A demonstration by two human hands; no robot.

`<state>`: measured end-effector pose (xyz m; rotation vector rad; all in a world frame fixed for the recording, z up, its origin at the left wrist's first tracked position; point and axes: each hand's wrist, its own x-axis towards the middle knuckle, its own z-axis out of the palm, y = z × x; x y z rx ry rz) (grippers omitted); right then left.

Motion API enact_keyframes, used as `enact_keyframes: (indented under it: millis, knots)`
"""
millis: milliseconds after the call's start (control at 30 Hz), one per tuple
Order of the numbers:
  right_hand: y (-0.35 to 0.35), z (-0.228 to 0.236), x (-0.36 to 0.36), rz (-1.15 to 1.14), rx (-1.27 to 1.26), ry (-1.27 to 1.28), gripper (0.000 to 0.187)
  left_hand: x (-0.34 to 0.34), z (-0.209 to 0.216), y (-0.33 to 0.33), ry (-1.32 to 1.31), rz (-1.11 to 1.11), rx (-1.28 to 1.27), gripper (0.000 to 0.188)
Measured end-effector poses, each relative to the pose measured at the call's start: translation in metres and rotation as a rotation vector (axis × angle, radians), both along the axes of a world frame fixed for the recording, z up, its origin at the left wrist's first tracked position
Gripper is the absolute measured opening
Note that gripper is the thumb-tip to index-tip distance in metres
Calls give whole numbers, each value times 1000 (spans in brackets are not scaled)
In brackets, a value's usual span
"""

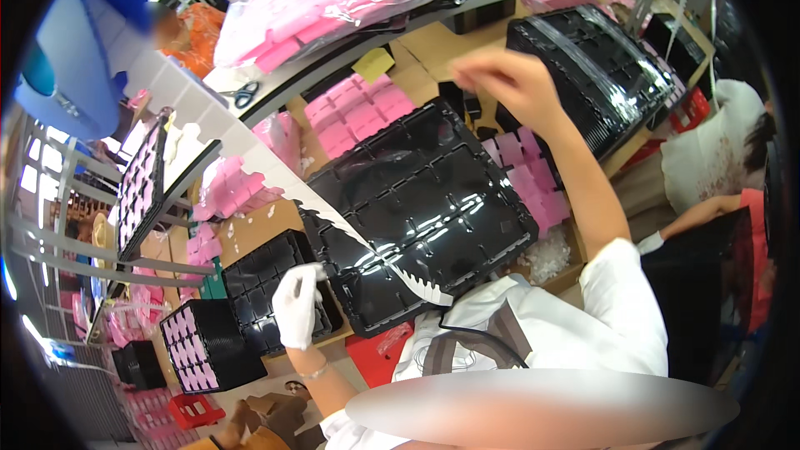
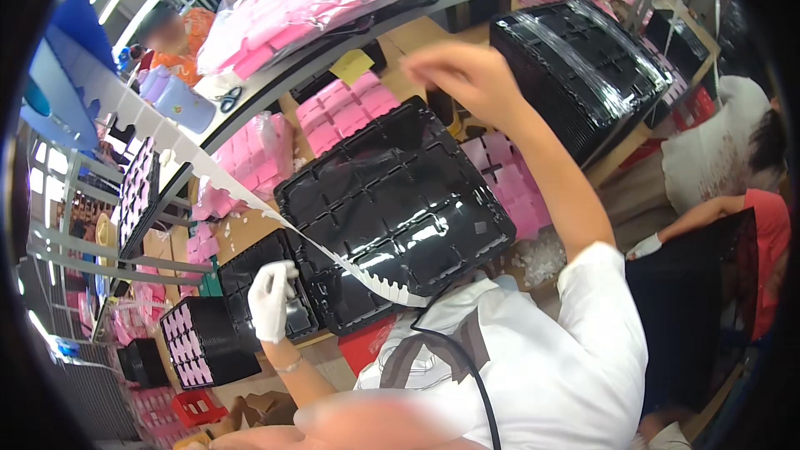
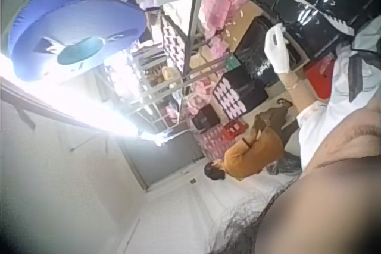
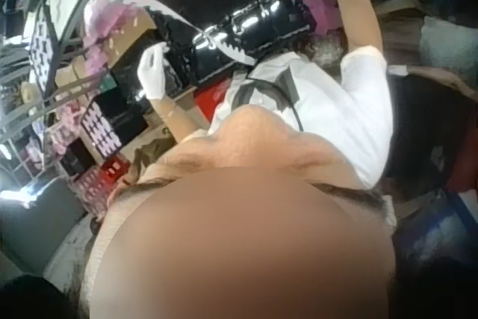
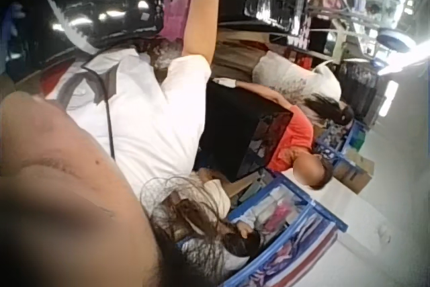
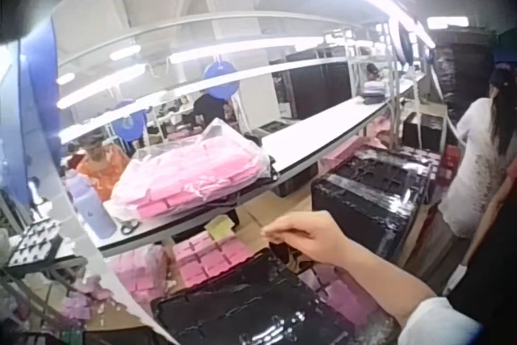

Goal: The person assembles industrial plastic trays by inserting pink foam components and applying adhesive strips by hand.

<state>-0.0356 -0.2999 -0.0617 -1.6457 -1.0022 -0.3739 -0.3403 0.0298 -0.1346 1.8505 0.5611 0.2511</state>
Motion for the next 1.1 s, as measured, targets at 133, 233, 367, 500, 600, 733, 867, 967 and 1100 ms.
enact_keyframes:
  millis: [133, 233, 367, 500, 600, 733, 867, 967, 1100]
  knots:
    - [80, 61, 110, -31, -26, -623, 26, 48, 27, -9, -139, -145, 65, 15]
    - [128, 78, 174, -218, -412, -670, 21, 69, 30, -12, -196, -216, 31, 15]
    - [141, 100, 185, -185, -624, -694, 28, 83, 40, -3, -194, -227, 52, 13]
    - [140, 126, 177, -125, -925, -628, 34, 112, 48, 14, -243, -234, 122, 10]
    - [135, 119, 186, -82, -927, -673, 32, 149, 82, -2, -239, -272, 114, 18]
    - [145, 127, 198, -10, -949, -596, 24, 199, 106, -7, -242, -377, 220, 20]
    - [138, 146, 215, 157, -880, -295, 30, 250, 129, -14, -285, -503, 291, 20]
    - [146, 146, 246, 130, -955, -270, 34, 284, 142, -36, -287, -487, 277, 20]
    - [142, 154, 253, 145, -926, 98, 40, 316, 135, -49, -479, -515, 230, 20]
